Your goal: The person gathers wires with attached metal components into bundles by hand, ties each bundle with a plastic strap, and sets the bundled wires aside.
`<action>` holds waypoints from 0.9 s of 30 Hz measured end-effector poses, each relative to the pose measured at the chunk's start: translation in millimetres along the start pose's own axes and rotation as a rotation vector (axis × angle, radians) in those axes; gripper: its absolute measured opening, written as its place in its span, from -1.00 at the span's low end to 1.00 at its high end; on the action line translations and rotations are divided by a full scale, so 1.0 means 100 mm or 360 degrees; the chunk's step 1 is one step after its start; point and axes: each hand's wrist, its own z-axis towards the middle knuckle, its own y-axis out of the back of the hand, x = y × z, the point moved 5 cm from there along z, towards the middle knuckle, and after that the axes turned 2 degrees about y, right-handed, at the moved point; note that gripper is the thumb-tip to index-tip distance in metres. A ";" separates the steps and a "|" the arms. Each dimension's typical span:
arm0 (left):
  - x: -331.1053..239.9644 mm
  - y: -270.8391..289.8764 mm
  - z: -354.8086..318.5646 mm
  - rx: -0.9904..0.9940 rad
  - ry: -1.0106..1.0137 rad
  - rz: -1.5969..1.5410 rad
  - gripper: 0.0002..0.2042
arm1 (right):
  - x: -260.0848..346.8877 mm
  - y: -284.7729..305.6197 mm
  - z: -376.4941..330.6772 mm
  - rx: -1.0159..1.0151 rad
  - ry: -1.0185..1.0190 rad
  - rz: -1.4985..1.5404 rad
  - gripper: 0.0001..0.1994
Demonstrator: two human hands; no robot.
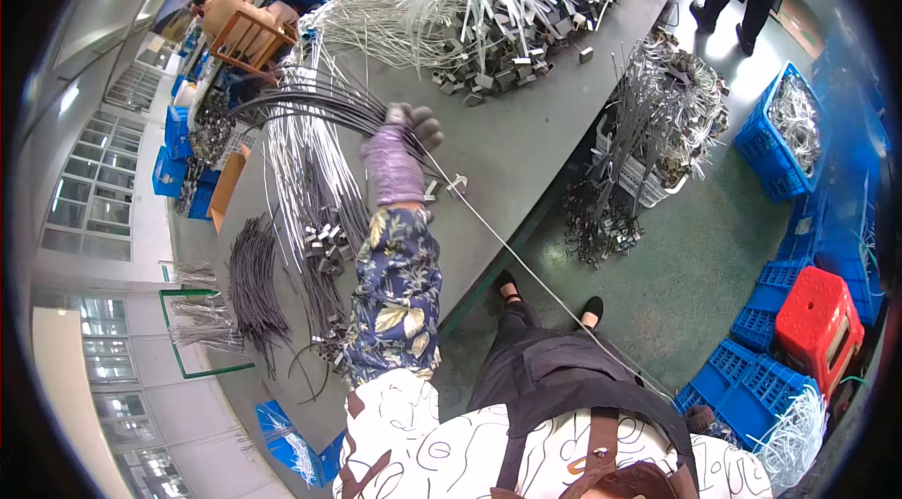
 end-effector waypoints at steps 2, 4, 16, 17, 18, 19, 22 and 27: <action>0.20 -0.14 -0.15 0.0215 0.0056 -0.0017 -0.81 | 0.19 -0.05 -0.29 -0.0170 0.0444 -0.0269 -0.79; 0.55 -0.02 -0.45 0.0256 0.0141 0.0035 -0.82 | 0.97 -0.30 -1.65 -0.0394 0.0600 -0.0239 -0.80; 0.79 0.27 -0.44 0.0160 0.0054 0.0052 -0.74 | 0.86 -0.03 -1.36 -0.0439 0.0930 -0.1121 -0.82; 0.88 0.23 -0.52 0.0313 0.0007 0.0168 -0.75 | 0.88 -0.02 -1.27 -0.0417 0.1025 -0.1226 -0.82; 1.08 0.25 -0.56 0.0330 0.0019 0.0163 -0.75 | 0.87 -0.02 -1.19 -0.0401 0.1096 -0.1303 -0.82; 1.37 0.34 -0.61 0.0312 0.0257 0.0309 -0.75 | 0.92 -0.02 -1.15 -0.0391 0.1106 -0.1302 -0.82; 1.68 0.45 -0.69 0.0317 0.0539 0.0522 -0.79 | 1.36 -0.15 -1.78 -0.0452 0.0933 -0.1362 -0.86; 1.62 0.51 -0.51 0.0126 0.0477 -0.0860 -0.84 | 1.23 -0.04 -2.10 -0.0826 0.0924 -0.0237 -0.82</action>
